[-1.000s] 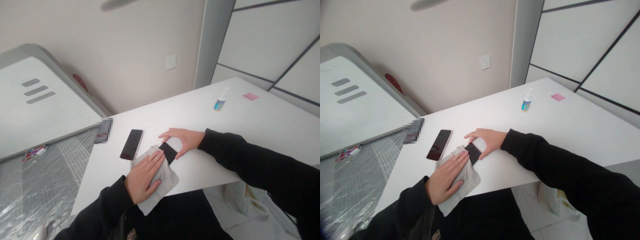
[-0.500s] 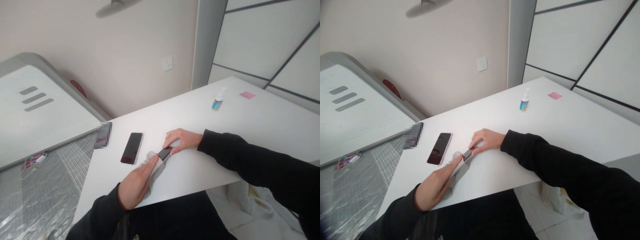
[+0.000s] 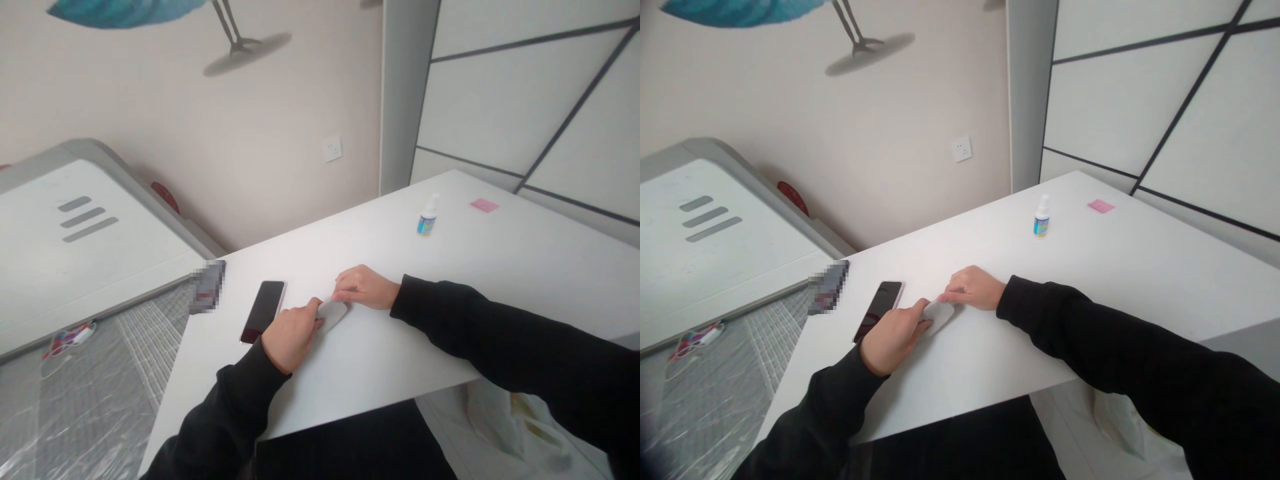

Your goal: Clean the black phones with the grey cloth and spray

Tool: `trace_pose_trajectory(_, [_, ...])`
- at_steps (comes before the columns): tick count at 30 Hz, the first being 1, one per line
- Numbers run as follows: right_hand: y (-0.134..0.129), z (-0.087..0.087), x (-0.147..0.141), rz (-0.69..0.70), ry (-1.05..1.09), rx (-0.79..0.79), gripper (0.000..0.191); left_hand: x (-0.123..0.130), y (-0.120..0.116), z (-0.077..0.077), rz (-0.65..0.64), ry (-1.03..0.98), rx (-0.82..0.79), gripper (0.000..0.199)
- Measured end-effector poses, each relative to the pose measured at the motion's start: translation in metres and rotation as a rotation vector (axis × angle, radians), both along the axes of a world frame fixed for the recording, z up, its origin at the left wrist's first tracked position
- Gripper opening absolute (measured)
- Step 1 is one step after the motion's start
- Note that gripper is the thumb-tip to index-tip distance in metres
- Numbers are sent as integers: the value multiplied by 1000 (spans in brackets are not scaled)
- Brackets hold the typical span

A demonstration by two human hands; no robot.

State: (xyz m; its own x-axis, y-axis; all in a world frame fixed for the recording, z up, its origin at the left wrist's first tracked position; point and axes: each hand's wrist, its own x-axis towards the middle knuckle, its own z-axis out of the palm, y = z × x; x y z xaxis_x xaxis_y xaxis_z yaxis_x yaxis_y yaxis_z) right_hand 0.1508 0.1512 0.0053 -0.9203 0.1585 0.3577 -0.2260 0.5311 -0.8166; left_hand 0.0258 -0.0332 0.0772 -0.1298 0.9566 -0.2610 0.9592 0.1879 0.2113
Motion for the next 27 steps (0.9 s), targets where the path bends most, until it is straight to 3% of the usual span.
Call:
trace_pose_trajectory(4, [0, -5, 1, -131, -12, -172, 72, -9, 24, -7, 14, -244, 80, 14])
trace_pose_trajectory(7, [-2, -3, 2, -263, 13, -325, 71, -18, 38, -17, 59, -509, 193, 31])
trace_pose_trajectory(12, [-23, 8, -12, -385, 155, -489, 51, -18, 50, -42, 310, -854, 553, 68])
trace_pose_trajectory(17, [-53, 5, -40, -459, 269, -554, 42, -2, 55, -57, 508, -1023, 891, 68])
trace_pose_trajectory(22, [-68, 0, -52, -471, 342, -546, 55, -5, 59, -53, 463, -1092, 1043, 55])
trace_pose_trajectory(27, [-71, -2, -51, -457, 372, -481, 61, -12, 59, -54, 381, -1100, 1077, 62])
